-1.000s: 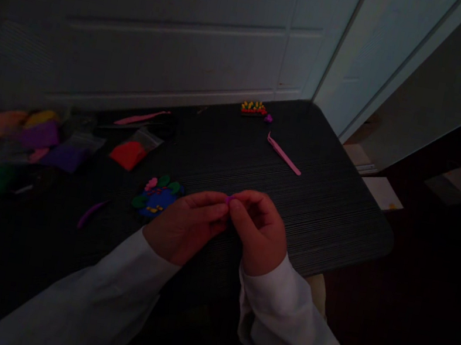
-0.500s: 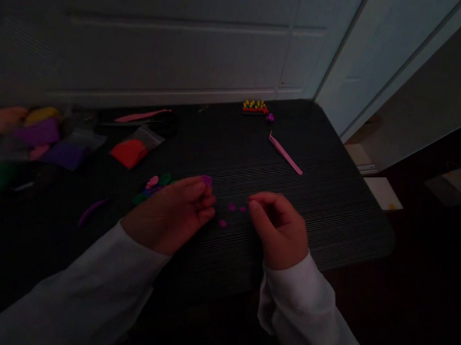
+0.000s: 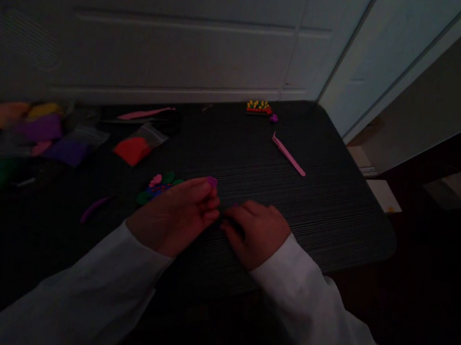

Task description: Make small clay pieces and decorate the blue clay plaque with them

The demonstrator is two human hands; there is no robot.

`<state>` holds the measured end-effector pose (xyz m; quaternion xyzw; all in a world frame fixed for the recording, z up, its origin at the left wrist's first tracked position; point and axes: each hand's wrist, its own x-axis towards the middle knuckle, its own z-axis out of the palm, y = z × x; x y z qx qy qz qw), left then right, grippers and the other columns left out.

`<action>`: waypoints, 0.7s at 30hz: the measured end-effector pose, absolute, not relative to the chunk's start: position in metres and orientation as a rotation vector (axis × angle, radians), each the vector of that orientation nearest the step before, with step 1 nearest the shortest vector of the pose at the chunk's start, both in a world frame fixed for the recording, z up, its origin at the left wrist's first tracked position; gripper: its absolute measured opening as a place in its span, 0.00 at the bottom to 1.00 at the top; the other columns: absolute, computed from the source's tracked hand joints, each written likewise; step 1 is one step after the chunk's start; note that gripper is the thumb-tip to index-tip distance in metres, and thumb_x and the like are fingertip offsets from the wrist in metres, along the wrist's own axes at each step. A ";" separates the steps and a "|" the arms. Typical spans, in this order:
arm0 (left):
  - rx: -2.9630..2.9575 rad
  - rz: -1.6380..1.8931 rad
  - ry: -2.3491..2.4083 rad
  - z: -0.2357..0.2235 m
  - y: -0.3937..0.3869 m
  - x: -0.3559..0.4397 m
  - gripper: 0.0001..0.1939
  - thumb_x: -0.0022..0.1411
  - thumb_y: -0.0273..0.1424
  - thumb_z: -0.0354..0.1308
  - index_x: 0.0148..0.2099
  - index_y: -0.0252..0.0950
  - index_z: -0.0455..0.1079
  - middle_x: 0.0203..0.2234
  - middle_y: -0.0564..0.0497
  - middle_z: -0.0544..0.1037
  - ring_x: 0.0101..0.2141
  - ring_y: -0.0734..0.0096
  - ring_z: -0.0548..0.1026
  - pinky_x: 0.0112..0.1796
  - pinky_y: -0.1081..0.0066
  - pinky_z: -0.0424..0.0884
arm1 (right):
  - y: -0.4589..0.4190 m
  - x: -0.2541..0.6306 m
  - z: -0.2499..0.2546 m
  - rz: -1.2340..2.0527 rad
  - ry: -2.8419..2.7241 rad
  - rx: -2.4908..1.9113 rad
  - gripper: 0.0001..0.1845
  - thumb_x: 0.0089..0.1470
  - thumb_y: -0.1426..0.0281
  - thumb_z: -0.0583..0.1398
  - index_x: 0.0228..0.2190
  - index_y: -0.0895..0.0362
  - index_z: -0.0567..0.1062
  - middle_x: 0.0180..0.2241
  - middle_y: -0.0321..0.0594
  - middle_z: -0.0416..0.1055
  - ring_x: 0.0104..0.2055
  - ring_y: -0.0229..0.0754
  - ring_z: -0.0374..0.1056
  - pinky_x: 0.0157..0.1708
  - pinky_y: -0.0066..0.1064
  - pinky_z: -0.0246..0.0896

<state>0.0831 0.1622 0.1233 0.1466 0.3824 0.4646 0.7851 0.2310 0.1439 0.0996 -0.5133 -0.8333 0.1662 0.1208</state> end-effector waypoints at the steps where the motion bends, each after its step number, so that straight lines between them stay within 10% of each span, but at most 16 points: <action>1: 0.315 1.001 0.822 0.123 0.162 0.083 0.05 0.43 0.25 0.61 0.28 0.33 0.71 0.20 0.56 0.71 0.22 0.82 0.68 0.25 0.79 0.63 | 0.144 0.230 0.100 0.473 -2.442 -1.504 0.12 0.50 0.63 0.52 0.36 0.54 0.69 0.31 0.38 0.68 0.32 0.39 0.64 0.32 0.32 0.54; 21: 0.312 1.014 0.843 0.124 0.161 0.084 0.05 0.42 0.25 0.62 0.27 0.32 0.71 0.21 0.55 0.71 0.22 0.83 0.67 0.25 0.78 0.63 | 0.139 0.242 0.107 0.830 -1.852 -1.457 0.06 0.46 0.69 0.57 0.29 0.57 0.71 0.26 0.36 0.72 0.28 0.36 0.66 0.28 0.28 0.61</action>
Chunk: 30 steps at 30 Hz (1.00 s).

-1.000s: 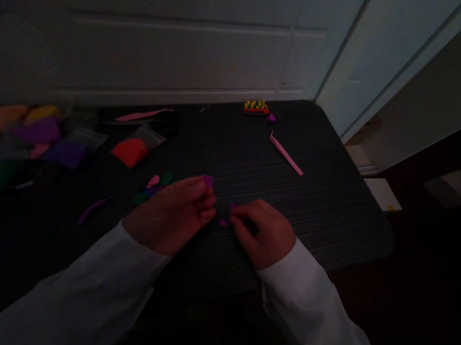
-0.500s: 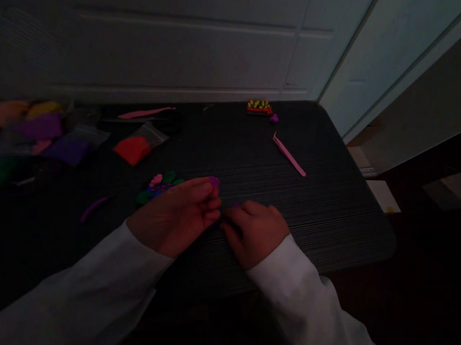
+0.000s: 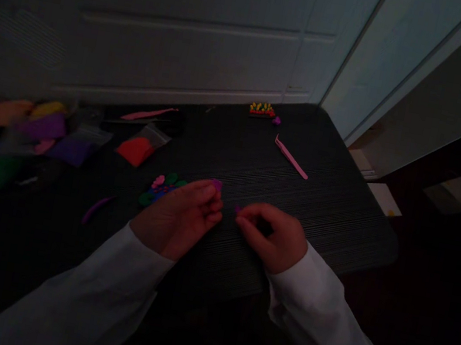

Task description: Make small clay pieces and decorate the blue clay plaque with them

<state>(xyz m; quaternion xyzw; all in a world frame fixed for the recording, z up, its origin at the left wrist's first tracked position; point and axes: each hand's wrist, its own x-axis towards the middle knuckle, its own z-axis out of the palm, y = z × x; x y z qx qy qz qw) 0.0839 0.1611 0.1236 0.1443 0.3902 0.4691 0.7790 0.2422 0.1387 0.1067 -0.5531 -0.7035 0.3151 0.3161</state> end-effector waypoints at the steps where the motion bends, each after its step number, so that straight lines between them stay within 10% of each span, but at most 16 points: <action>1: 0.310 1.009 0.850 0.124 0.161 0.084 0.05 0.42 0.25 0.62 0.27 0.32 0.71 0.21 0.55 0.71 0.22 0.82 0.67 0.26 0.78 0.63 | 0.137 0.243 0.108 0.830 -1.799 -1.442 0.06 0.46 0.69 0.58 0.29 0.57 0.71 0.26 0.36 0.72 0.28 0.36 0.67 0.28 0.27 0.61; 30: 0.311 0.924 0.878 0.120 0.156 0.093 0.04 0.43 0.24 0.61 0.27 0.32 0.71 0.22 0.53 0.74 0.23 0.79 0.69 0.27 0.77 0.64 | 0.139 0.235 0.103 0.829 -1.553 -1.191 0.11 0.44 0.77 0.59 0.33 0.55 0.68 0.28 0.35 0.67 0.30 0.34 0.65 0.30 0.28 0.63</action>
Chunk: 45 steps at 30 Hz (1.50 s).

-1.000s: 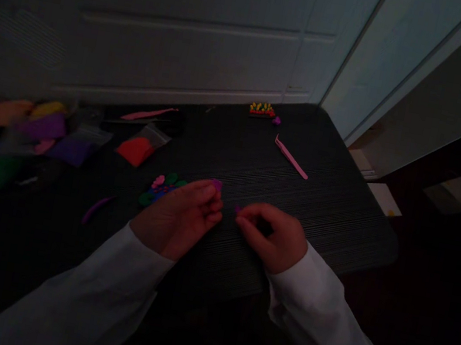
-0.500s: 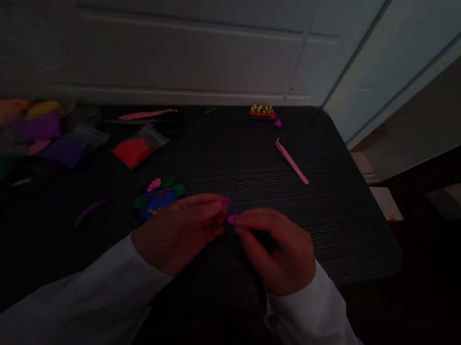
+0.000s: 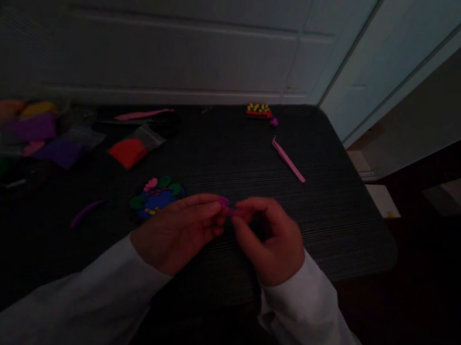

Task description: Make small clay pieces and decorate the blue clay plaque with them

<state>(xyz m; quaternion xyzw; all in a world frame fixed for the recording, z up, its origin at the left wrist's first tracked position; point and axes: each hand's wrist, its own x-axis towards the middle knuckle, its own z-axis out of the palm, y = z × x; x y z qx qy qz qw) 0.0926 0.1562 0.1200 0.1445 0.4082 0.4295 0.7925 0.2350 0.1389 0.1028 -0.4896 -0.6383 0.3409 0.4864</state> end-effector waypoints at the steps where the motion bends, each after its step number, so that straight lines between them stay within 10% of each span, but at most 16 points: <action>1: 0.312 0.924 0.876 0.120 0.156 0.093 0.04 0.43 0.24 0.61 0.27 0.32 0.71 0.22 0.53 0.74 0.23 0.79 0.69 0.27 0.77 0.65 | 0.139 0.235 0.103 0.840 -1.557 -1.192 0.11 0.44 0.77 0.59 0.33 0.55 0.68 0.28 0.35 0.67 0.29 0.34 0.65 0.30 0.28 0.63; 45: 0.357 0.885 0.812 0.118 0.154 0.092 0.03 0.46 0.24 0.60 0.28 0.33 0.71 0.23 0.53 0.74 0.25 0.80 0.70 0.28 0.77 0.65 | 0.136 0.237 0.101 0.645 -1.595 -1.235 0.15 0.43 0.77 0.59 0.36 0.54 0.69 0.29 0.36 0.68 0.31 0.37 0.66 0.32 0.32 0.64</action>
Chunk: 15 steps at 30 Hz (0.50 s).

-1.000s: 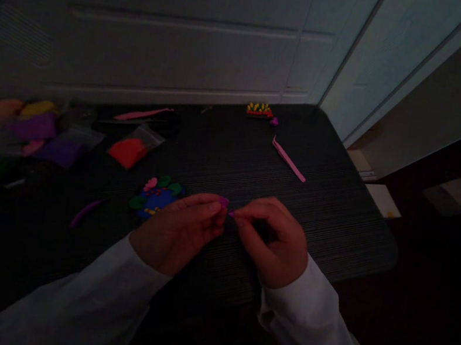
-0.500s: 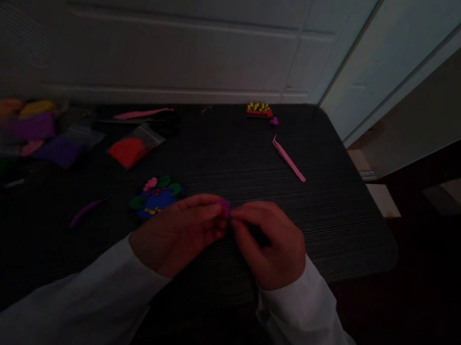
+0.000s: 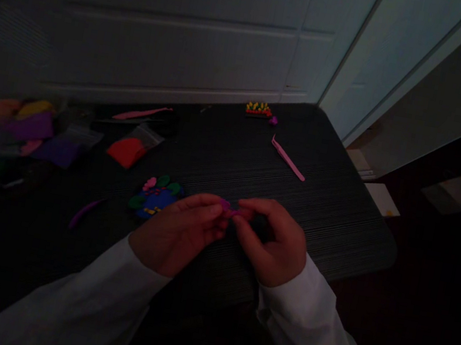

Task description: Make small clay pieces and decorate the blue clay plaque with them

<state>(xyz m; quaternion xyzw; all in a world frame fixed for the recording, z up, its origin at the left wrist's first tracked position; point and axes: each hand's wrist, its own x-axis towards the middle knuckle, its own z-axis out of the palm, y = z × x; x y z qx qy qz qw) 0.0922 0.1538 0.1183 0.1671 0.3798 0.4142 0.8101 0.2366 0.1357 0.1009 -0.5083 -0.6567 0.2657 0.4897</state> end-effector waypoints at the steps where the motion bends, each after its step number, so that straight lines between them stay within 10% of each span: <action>1: 0.359 0.886 0.812 0.118 0.154 0.092 0.03 0.46 0.25 0.60 0.28 0.33 0.70 0.23 0.53 0.74 0.25 0.80 0.70 0.28 0.77 0.65 | 0.136 0.237 0.102 0.640 -1.622 -1.234 0.15 0.43 0.77 0.59 0.36 0.54 0.69 0.29 0.36 0.69 0.31 0.37 0.66 0.32 0.32 0.64; 15: 0.394 0.891 0.832 0.118 0.154 0.093 0.04 0.45 0.25 0.61 0.28 0.33 0.71 0.23 0.55 0.74 0.25 0.80 0.69 0.27 0.78 0.64 | 0.139 0.239 0.104 0.625 -1.686 -1.152 0.11 0.43 0.80 0.58 0.30 0.55 0.70 0.30 0.37 0.68 0.34 0.37 0.65 0.33 0.31 0.61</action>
